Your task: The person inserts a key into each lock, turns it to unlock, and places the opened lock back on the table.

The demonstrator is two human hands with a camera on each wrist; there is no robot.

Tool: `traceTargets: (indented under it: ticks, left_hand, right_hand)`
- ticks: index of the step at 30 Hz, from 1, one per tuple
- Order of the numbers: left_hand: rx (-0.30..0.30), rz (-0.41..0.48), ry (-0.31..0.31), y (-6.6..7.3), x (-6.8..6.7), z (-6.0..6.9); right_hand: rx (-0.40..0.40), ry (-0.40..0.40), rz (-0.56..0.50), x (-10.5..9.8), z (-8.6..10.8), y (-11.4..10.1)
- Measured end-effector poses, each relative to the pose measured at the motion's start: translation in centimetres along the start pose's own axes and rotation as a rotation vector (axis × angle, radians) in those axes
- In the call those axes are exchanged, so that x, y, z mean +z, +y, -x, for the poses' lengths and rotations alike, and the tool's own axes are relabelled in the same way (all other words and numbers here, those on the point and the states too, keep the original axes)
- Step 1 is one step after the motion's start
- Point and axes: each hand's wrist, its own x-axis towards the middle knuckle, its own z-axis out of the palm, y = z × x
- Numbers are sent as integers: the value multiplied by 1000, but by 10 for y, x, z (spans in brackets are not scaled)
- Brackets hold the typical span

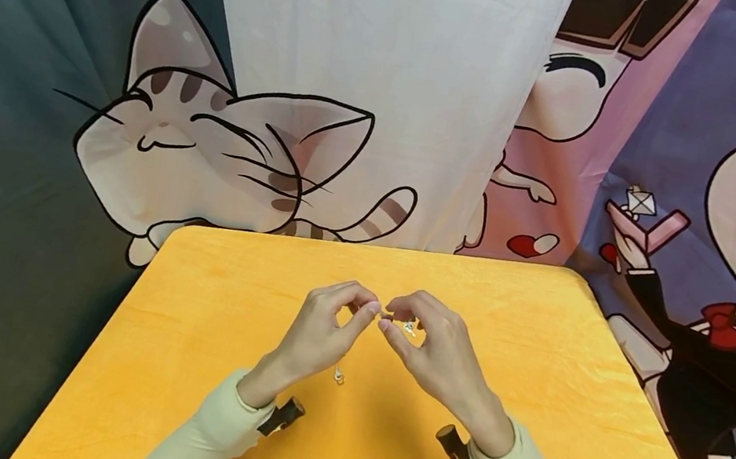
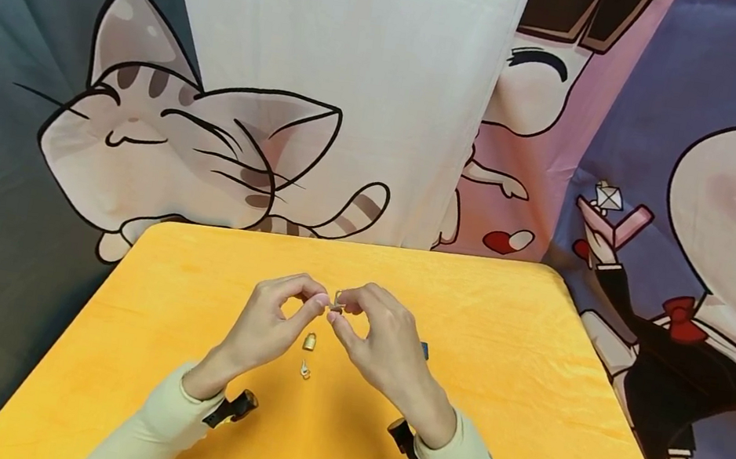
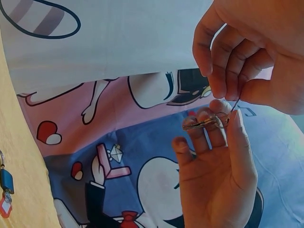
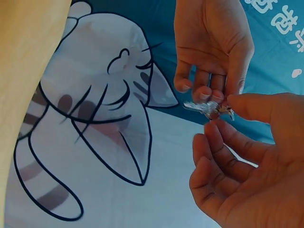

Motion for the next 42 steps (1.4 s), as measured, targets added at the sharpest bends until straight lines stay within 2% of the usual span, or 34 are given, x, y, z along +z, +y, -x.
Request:
traceTargets:
  ticks: [4,12,16,21,28,33,38,42]
  left_hand:
    - [3,0,-2,0,-1,0]
    - [1,5,-1,-2,-2,0]
    - [-24,21,-11,-2,-1,0]
    - [-87,24,-31,-7,-4,-4]
    - [-132,-30,-44,-30,-10,-14]
    - [-158,-84,-75,-51,-8,-21]
    - [-197,-180,-144,-74,-1,-26]
    - [-252,-264,-215,-95,5,-29]
  right_hand:
    - [7,-28,-37,3,1,1]
    - [-7,-27,-102,8,5,4]
    - [-30,-10,-108,9,6,7]
    - [-31,8,-96,8,7,11]
    - [-9,25,-70,3,7,15]
    - [1,41,-68,0,8,18]
    - [20,52,-47,-4,9,20]
    - [28,55,-47,-6,10,21]
